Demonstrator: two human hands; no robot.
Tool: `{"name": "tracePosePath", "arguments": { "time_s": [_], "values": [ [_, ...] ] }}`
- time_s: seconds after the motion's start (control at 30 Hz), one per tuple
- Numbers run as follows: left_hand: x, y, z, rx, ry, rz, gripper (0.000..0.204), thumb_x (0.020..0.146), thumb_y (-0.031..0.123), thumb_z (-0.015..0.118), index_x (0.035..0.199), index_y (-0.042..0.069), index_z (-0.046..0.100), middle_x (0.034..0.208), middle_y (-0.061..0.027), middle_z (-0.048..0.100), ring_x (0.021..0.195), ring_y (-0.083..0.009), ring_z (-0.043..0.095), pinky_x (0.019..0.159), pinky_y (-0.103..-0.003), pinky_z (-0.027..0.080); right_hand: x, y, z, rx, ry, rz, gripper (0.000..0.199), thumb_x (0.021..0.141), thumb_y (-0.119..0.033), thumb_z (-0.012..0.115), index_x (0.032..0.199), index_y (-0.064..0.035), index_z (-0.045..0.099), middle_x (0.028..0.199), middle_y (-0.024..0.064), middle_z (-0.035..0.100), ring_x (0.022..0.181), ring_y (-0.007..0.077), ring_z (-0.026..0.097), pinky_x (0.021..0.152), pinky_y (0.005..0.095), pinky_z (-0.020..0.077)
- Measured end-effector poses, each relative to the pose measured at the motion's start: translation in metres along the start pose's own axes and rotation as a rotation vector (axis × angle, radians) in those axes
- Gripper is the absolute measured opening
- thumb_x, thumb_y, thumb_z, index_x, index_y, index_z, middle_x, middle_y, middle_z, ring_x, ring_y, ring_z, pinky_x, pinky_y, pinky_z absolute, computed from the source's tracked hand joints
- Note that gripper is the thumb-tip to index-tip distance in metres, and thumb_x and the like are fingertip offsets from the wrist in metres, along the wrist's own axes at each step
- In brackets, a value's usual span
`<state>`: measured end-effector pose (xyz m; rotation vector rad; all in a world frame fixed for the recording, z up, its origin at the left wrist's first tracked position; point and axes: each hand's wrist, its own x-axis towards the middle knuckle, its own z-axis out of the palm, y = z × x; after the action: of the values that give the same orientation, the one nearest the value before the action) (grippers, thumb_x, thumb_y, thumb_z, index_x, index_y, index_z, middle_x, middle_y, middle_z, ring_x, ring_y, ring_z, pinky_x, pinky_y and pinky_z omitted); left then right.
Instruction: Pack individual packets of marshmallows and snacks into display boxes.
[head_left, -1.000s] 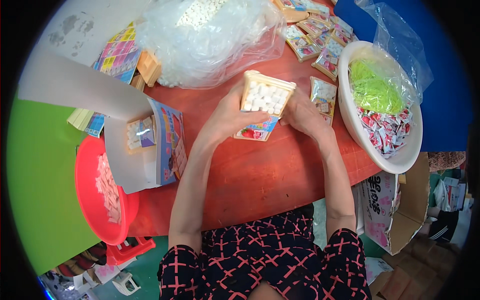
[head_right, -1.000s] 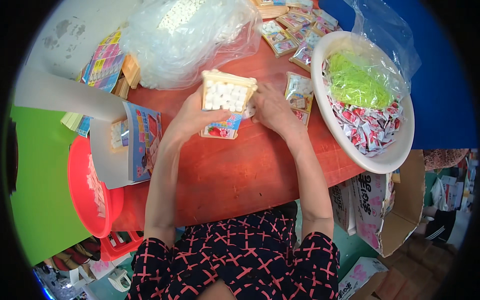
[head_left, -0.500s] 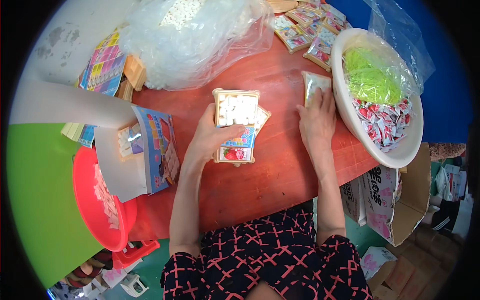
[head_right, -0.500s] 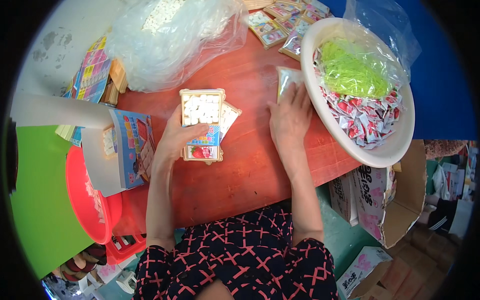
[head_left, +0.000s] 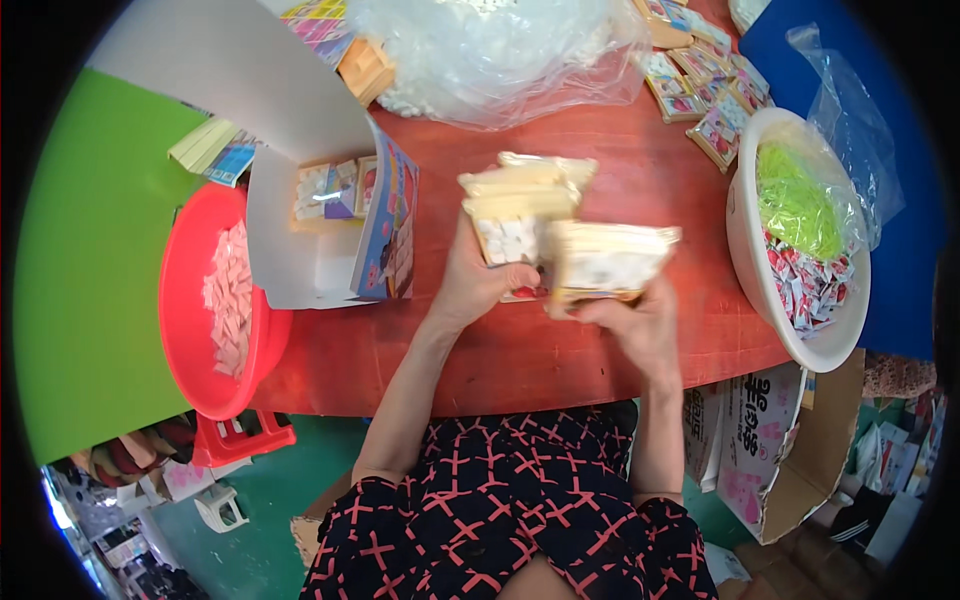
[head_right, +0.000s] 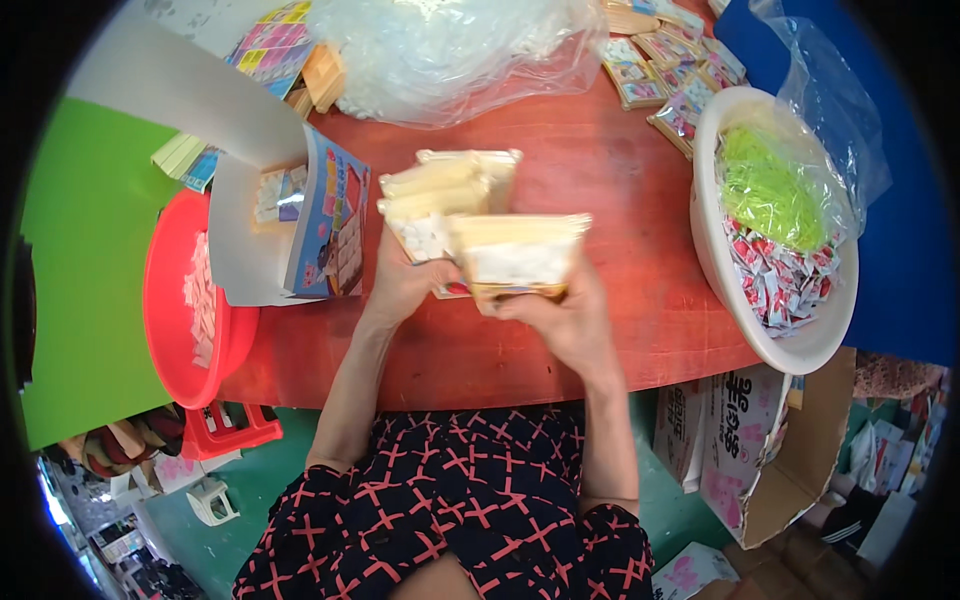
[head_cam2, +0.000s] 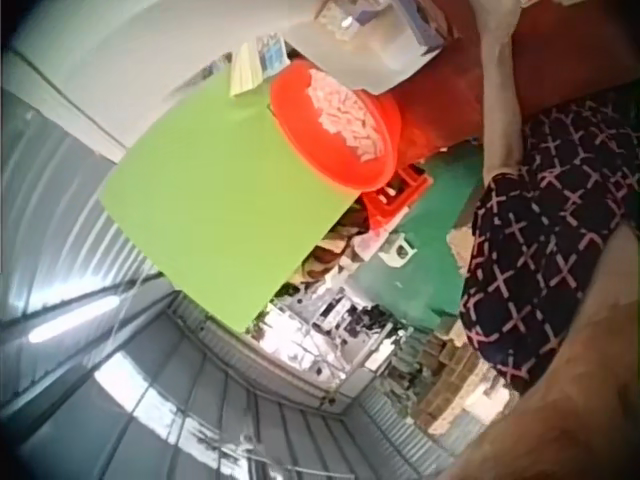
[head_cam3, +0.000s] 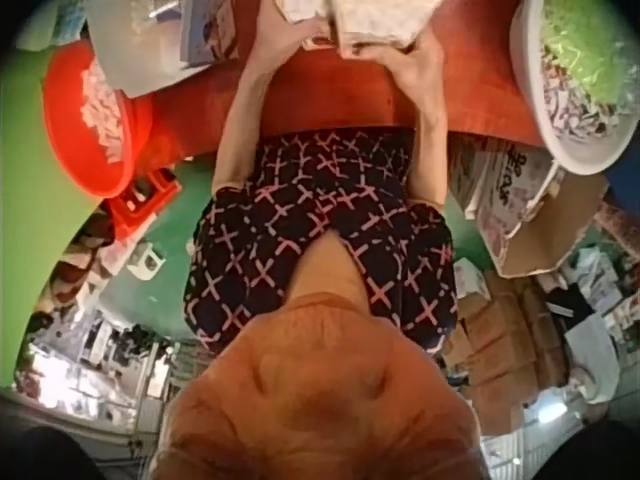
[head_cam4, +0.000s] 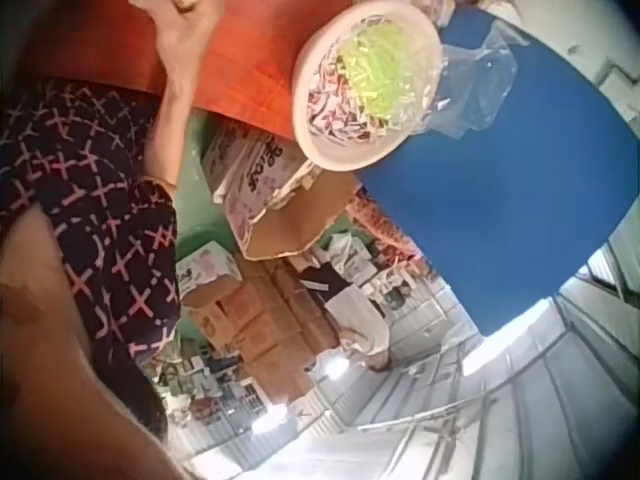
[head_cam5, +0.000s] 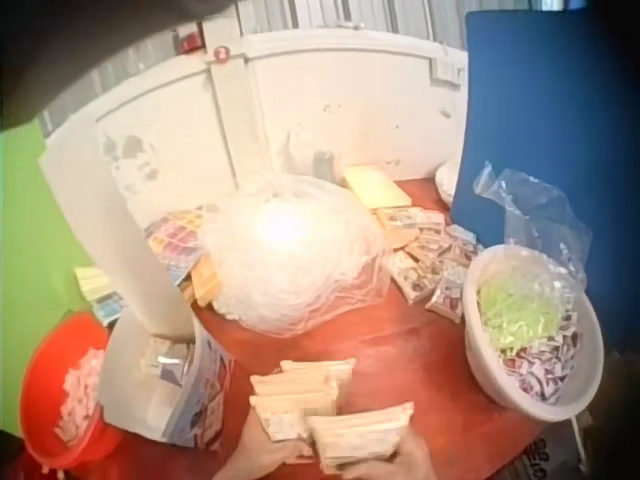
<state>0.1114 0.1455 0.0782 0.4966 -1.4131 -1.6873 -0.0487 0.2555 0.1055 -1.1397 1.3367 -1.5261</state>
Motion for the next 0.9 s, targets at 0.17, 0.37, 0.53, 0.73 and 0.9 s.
{"name": "tracePosePath", "arguments": {
  "time_s": [0.17,0.37,0.53,0.73,0.9],
  "values": [
    [-0.021,0.004,0.009,-0.145,-0.087,-0.18,0.096,0.065,0.046,0.074,0.132,0.001,0.022,0.125,-0.0051,0.041,0.114,-0.0149,0.041,0.094,-0.03,0.037,0.004,0.009,0.026,0.096,-0.045,0.013,0.102,0.058,0.004,0.074,0.139,-0.003,0.012,0.141,0.0142,0.02,0.127,0.0233,0.029,0.097,0.0347,0.0387],
    [-0.026,-0.005,0.016,0.383,-0.191,0.318,0.126,0.047,0.07,0.069,0.136,0.0,0.012,0.134,-0.0173,0.026,0.121,-0.0325,0.03,0.101,-0.044,0.026,-0.002,-0.001,0.021,0.009,-0.178,0.083,0.115,0.06,0.0,0.077,0.14,-0.0069,-0.005,0.13,0.0109,0.037,0.121,0.0212,0.037,0.101,0.0355,0.034],
    [-0.03,0.003,0.022,0.507,-0.114,0.473,0.117,0.049,0.041,0.085,0.133,-0.001,0.015,0.135,-0.0204,0.025,0.12,-0.034,0.031,0.1,-0.044,0.028,-0.013,0.002,0.013,-0.123,-0.268,0.105,0.103,0.062,-0.002,0.074,0.14,-0.006,0.006,0.127,0.0102,0.039,0.114,0.0203,0.042,0.098,0.0322,0.0342],
    [-0.036,-0.015,0.032,0.608,0.039,0.471,0.109,0.057,0.031,0.083,0.132,-0.001,0.011,0.131,-0.0227,0.026,0.121,-0.0328,0.031,0.099,-0.041,0.03,-0.026,0.029,0.006,-0.259,-0.294,0.063,0.062,0.061,0.001,0.071,0.117,0.0006,0.045,0.111,0.012,0.053,0.104,0.0205,0.05,0.09,0.0319,0.0412],
    [-0.042,-0.029,0.03,0.721,-0.121,0.41,0.102,0.059,0.027,0.082,0.129,-0.002,0.013,0.125,-0.021,0.033,0.115,-0.0313,0.039,0.097,-0.041,0.033,-0.024,0.034,-0.006,-0.495,-0.315,-0.044,0.058,0.063,0.002,0.07,0.116,-0.0005,0.045,0.104,0.0097,0.058,0.096,0.0182,0.053,0.085,0.031,0.0441]
  ]
}}
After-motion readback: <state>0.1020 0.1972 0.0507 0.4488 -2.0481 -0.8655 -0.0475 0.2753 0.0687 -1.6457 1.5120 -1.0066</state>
